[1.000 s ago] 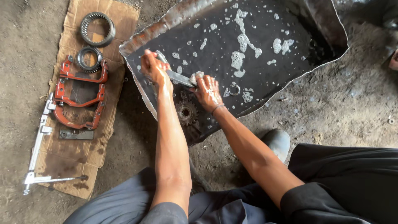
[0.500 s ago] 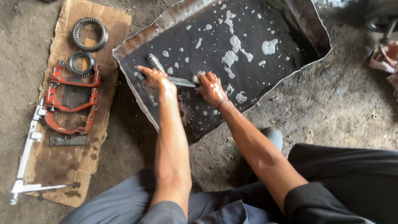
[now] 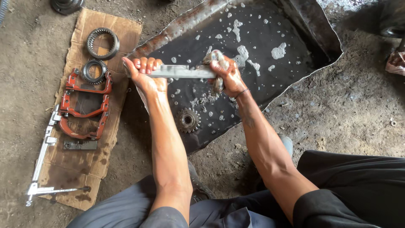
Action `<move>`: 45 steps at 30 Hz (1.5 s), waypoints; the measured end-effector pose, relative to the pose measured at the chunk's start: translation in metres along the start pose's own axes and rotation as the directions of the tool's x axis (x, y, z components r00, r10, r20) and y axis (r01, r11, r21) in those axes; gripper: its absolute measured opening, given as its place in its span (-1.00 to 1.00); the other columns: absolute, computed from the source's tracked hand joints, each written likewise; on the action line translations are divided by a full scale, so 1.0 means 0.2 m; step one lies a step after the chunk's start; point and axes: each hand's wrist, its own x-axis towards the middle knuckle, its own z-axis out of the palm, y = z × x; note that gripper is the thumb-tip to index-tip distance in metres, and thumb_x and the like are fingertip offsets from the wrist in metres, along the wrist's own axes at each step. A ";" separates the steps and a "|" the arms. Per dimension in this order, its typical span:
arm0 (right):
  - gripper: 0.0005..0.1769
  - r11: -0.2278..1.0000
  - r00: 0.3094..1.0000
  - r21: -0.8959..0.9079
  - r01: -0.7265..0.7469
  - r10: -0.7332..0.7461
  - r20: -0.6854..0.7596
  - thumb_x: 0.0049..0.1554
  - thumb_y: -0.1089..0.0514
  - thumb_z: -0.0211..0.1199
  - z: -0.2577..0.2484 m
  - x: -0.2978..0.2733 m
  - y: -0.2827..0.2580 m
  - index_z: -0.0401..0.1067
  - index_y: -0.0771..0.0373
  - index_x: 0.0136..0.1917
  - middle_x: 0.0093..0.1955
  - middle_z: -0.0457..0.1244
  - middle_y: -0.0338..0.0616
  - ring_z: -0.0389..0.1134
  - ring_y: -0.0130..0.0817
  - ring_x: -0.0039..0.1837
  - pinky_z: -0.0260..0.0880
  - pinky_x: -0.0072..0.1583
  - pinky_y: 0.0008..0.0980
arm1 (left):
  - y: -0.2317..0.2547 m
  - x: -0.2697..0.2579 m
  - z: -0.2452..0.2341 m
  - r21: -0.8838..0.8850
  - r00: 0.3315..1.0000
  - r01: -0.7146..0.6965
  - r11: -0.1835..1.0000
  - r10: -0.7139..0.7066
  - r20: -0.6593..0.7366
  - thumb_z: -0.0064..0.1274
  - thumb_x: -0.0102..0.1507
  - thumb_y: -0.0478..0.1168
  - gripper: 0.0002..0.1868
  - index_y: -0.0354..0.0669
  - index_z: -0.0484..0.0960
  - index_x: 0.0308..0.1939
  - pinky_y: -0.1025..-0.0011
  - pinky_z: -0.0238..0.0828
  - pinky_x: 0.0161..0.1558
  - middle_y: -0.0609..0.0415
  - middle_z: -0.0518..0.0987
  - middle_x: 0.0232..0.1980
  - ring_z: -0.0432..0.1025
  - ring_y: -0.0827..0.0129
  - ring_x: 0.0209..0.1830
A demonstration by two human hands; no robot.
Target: The person sits on the floor and cleans several small metal mechanical parts using a cloth and a liquid in a shallow metal tray. The person repeatedly picks up parts, scrubs them with the cloth, and places them on a cardboard sheet.
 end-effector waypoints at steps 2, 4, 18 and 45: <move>-0.57 0.997 0.972 0.057 0.051 -0.036 -0.231 0.20 -0.18 0.22 -0.01 0.03 0.04 0.46 0.25 0.03 -0.10 0.33 -0.28 0.40 -0.48 -0.06 0.40 -0.20 -0.34 | -0.08 -0.02 0.02 -0.080 0.998 0.033 0.996 -0.037 -0.047 0.03 0.32 0.27 -0.47 -0.01 0.31 -0.49 0.42 0.11 -0.33 0.27 0.17 -0.56 0.08 0.48 -0.55; -0.47 0.993 0.930 -0.075 0.095 -0.116 -0.350 0.29 -0.30 0.11 -0.03 0.05 0.07 0.44 0.24 -0.08 -0.17 0.29 -0.26 0.35 -0.48 -0.10 0.45 -0.11 -0.34 | -0.19 -0.07 0.04 -0.179 0.989 0.068 0.982 -0.090 -0.116 0.01 0.30 0.28 -0.48 -0.03 0.36 -0.44 0.41 0.14 -0.30 0.28 0.18 -0.54 0.10 0.47 -0.52; -0.44 0.970 0.878 -0.191 -0.153 0.045 -0.477 0.19 -0.31 0.18 0.00 0.09 0.18 0.40 0.19 -0.34 -0.44 0.28 -0.24 0.28 -0.41 -0.38 0.28 -0.29 -0.33 | -0.39 -0.16 -0.06 0.239 0.960 0.243 0.940 -0.197 -0.200 -0.01 0.19 0.47 -0.30 -0.15 0.50 -0.28 0.47 0.04 -0.55 0.25 0.20 -0.58 0.12 0.49 -0.63; -0.75 0.998 0.957 -0.022 -0.064 0.055 -0.284 0.30 0.10 0.30 0.17 0.05 0.23 0.53 0.33 0.13 -0.08 0.33 -0.19 0.25 -0.42 -0.08 0.25 -0.05 -0.31 | -0.49 -0.18 0.15 0.415 0.970 0.106 0.904 -0.002 -0.243 -0.03 0.30 0.38 -0.36 -0.15 0.40 -0.43 0.51 -0.14 -0.67 0.25 0.14 -0.65 0.04 0.55 -0.73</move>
